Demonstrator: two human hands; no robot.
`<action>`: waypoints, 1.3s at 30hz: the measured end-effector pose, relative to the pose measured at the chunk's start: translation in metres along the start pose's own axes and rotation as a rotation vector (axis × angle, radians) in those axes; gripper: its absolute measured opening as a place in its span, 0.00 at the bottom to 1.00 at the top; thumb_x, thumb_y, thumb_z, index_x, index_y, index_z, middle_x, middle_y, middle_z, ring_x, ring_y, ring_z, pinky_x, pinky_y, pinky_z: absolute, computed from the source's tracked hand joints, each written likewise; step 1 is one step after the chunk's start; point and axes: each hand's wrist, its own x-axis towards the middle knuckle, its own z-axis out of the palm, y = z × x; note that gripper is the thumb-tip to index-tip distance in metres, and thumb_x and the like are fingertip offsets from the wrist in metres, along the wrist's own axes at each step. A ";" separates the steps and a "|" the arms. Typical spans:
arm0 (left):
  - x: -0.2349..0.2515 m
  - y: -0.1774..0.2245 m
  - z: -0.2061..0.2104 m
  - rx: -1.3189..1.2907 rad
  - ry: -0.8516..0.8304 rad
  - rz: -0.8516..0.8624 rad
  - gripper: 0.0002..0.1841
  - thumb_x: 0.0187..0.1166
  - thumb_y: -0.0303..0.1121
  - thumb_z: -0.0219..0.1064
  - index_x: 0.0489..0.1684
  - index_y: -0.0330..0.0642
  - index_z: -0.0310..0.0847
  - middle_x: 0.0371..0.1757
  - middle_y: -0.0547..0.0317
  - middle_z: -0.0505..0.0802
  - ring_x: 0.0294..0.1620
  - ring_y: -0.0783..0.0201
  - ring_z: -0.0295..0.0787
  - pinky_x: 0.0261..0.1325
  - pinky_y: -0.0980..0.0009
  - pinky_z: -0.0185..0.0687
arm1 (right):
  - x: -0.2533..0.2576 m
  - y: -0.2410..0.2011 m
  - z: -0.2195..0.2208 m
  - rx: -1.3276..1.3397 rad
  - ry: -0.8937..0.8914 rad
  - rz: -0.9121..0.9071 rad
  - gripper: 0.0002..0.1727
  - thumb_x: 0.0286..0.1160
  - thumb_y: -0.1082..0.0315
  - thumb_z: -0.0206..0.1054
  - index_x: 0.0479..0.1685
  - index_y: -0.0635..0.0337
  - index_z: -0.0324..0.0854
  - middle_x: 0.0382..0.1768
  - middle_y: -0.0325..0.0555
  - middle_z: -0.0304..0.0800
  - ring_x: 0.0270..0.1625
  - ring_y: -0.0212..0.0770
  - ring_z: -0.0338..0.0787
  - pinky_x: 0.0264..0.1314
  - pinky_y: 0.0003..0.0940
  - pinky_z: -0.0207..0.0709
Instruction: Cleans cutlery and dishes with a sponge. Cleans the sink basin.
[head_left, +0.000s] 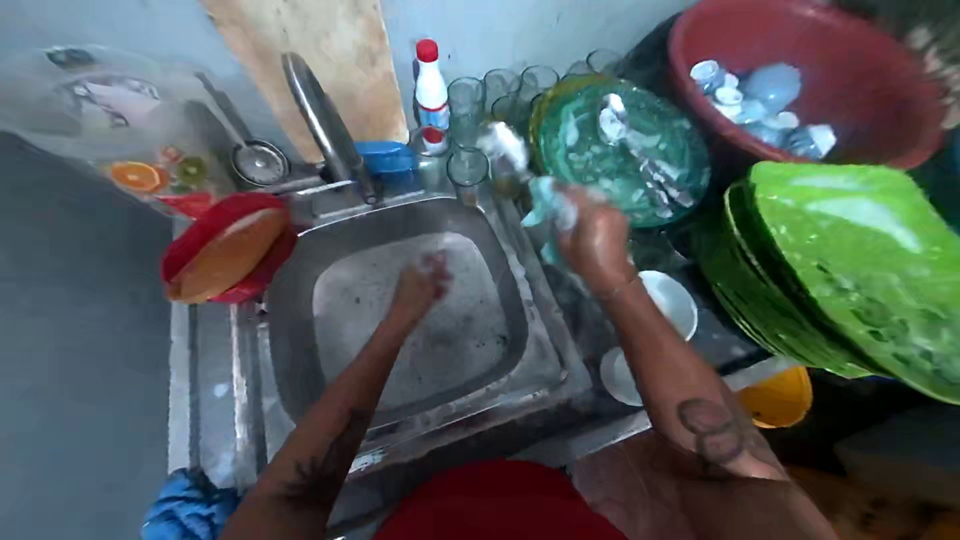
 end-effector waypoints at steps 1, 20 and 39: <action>0.003 -0.025 0.009 0.240 -0.105 -0.034 0.25 0.95 0.41 0.49 0.71 0.23 0.73 0.59 0.31 0.88 0.56 0.44 0.88 0.65 0.49 0.81 | 0.015 0.008 -0.015 -0.017 0.001 0.098 0.20 0.81 0.69 0.61 0.68 0.67 0.84 0.57 0.72 0.90 0.57 0.73 0.91 0.57 0.72 0.79; -0.015 -0.103 0.053 0.480 -0.403 -0.196 0.30 0.88 0.34 0.59 0.84 0.23 0.59 0.81 0.24 0.72 0.83 0.35 0.69 0.85 0.44 0.63 | -0.045 0.025 -0.084 -0.179 -0.032 0.313 0.22 0.75 0.69 0.70 0.70 0.63 0.82 0.59 0.75 0.86 0.56 0.79 0.87 0.51 0.80 0.75; -0.019 0.012 0.022 -0.543 -0.173 -0.249 0.17 0.94 0.36 0.50 0.65 0.31 0.74 0.29 0.56 0.92 0.28 0.65 0.92 0.37 0.71 0.91 | -0.103 0.120 -0.055 -0.116 -0.351 0.373 0.19 0.77 0.76 0.68 0.66 0.73 0.82 0.58 0.80 0.84 0.60 0.80 0.85 0.62 0.79 0.74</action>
